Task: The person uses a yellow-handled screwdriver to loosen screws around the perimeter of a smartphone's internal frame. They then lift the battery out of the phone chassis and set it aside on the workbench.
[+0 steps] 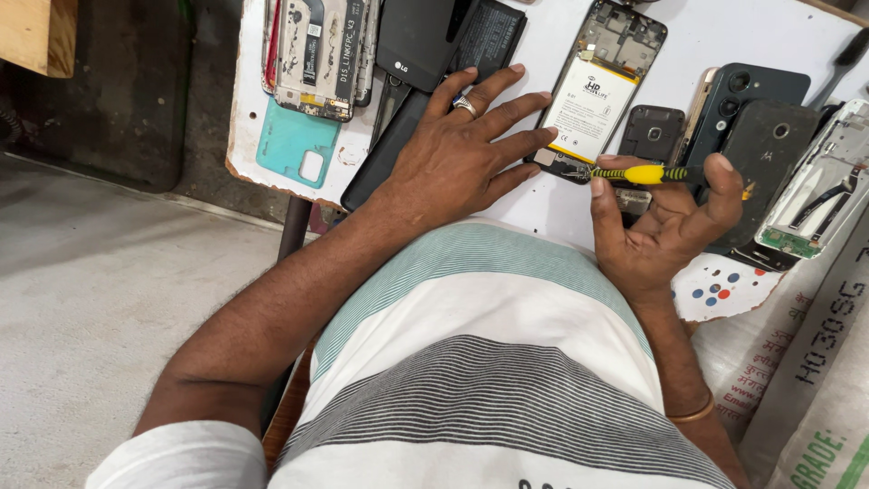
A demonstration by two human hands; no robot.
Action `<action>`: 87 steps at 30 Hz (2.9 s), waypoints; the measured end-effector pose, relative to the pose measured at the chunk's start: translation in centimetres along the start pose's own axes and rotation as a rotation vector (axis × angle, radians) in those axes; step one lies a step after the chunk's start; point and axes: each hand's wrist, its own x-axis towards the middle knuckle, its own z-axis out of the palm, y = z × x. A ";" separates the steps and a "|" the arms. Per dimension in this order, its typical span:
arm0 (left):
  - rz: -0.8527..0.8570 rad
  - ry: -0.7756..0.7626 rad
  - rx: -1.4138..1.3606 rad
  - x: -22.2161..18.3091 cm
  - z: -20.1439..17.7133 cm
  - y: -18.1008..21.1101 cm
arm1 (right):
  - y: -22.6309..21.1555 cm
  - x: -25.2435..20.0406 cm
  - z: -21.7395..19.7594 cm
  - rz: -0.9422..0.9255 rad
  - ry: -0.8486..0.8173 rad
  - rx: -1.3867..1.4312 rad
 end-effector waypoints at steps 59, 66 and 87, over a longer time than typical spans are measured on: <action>0.045 0.029 -0.083 0.4 -1.7 1.1 | 1.6 -1.3 -1.9 0.150 0.219 0.372; 0.091 0.006 -0.154 2.3 -2.2 2.6 | 1.7 -1.9 -2.0 0.204 0.178 0.396; 0.097 -0.072 -0.127 3.3 -4.2 1.6 | 1.7 -1.6 -2.6 0.176 0.104 0.236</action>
